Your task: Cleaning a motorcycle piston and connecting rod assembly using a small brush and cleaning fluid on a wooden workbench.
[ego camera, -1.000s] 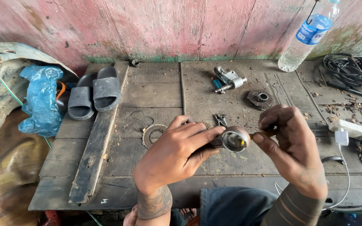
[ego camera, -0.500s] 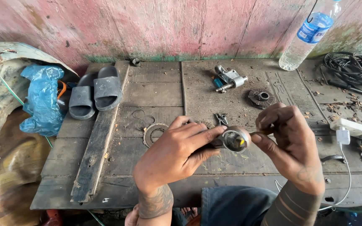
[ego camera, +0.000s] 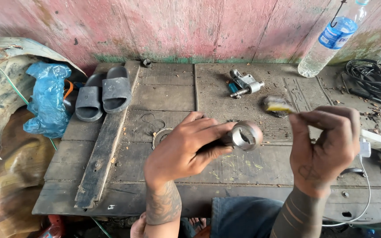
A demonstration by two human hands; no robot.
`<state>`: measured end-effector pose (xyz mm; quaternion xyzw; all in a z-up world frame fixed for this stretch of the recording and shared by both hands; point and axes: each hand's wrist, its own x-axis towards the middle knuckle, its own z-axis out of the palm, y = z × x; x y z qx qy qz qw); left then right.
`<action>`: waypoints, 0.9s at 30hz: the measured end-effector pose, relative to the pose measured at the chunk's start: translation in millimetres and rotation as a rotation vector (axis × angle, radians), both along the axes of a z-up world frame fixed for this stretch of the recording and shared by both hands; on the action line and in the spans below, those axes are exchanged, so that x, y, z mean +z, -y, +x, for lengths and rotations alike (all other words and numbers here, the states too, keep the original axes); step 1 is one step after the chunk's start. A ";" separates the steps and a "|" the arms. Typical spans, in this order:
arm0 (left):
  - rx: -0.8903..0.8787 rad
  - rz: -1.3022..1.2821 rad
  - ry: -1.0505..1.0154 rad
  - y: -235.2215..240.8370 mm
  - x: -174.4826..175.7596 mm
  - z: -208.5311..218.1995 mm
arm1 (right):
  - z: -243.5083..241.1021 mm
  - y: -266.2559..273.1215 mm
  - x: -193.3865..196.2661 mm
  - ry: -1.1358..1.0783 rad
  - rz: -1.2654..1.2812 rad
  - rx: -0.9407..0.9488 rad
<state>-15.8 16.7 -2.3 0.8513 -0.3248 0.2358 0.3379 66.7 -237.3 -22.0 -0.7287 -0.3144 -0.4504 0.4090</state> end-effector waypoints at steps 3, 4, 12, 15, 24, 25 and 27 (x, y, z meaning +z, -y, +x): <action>0.038 -0.053 0.038 1.6 7.7 -9.8 | 3.4 11.2 -5.8 -0.186 0.264 0.052; 0.040 -0.053 0.043 2.1 6.3 -11.2 | 2.6 12.9 -5.0 -0.182 0.264 0.054; 0.094 0.030 0.130 8.5 4.3 -16.9 | -7.2 4.8 1.8 -0.421 0.546 0.395; 0.073 0.051 0.162 9.2 5.7 -19.5 | -6.1 11.3 -3.4 -0.528 0.695 0.631; 0.029 0.096 0.087 10.6 5.4 -19.3 | -31.2 -4.7 34.7 -0.686 0.668 1.359; 0.029 0.095 0.087 12.2 7.7 -18.5 | -29.8 -6.0 29.8 -0.687 0.667 1.359; -0.055 0.008 0.012 15.2 12.4 -16.8 | -28.2 -8.5 19.5 -0.775 0.643 1.359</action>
